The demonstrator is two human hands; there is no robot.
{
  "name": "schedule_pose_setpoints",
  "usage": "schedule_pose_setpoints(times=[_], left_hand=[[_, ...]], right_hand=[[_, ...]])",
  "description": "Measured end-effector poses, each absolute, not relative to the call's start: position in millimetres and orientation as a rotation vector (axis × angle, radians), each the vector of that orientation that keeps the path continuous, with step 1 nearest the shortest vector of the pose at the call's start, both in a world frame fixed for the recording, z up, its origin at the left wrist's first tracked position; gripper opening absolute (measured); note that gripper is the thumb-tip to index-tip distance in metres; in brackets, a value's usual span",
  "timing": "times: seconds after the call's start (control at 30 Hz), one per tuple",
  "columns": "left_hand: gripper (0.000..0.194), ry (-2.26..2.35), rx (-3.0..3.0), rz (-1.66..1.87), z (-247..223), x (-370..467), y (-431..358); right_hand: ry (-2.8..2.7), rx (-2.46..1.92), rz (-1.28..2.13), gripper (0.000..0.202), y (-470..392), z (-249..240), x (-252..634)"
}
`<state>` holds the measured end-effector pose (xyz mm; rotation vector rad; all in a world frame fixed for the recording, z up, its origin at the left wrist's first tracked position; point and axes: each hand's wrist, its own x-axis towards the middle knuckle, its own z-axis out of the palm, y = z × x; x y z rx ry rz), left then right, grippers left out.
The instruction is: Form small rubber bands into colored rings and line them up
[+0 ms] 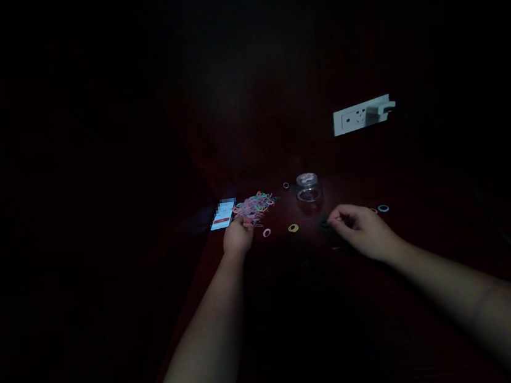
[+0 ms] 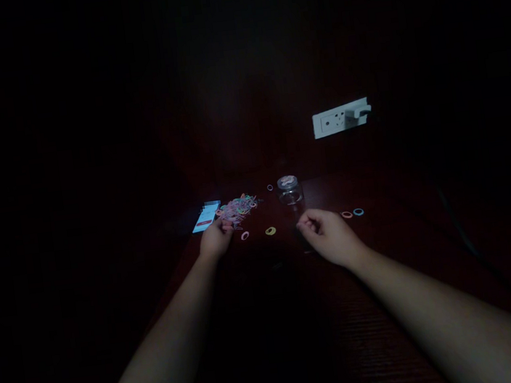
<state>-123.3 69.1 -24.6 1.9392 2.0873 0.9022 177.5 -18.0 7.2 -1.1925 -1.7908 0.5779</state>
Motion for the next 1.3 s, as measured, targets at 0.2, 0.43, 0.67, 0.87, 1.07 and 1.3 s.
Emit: schedule_pose_setpoints(times=[0.2, 0.43, 0.67, 0.87, 1.07, 1.3], left_hand=[[0.019, 2.104, 1.946, 0.89, -23.3, -121.2, 67.4], [0.026, 2.015, 2.026, 0.83, -26.9, -121.1, 70.7], [0.017, 2.005, 2.032, 0.802, -24.1, -121.0, 68.9], [0.017, 2.027, 2.027, 0.817, -24.5, -120.7, 69.0], [0.022, 2.046, 2.064, 0.889, -23.7, -120.0, 68.1], [0.018, 1.97, 2.178, 0.803, -22.3, -118.1, 68.2]], right_hand=[[-1.798, -1.193, 0.575, 0.023, -18.8, 7.2, 177.4], [-1.81, -1.194, 0.563, 0.022, -19.7, 7.5, 177.2], [-1.827, -1.178, 0.579, 0.023, -20.3, 6.9, 176.1], [-1.834, -1.163, 0.59, 0.022, -19.6, 5.3, 177.0], [-1.833, -1.162, 0.58, 0.023, -19.6, 5.8, 177.1], [-1.646, -1.165, 0.496, 0.023, -18.6, 11.4, 182.8]])
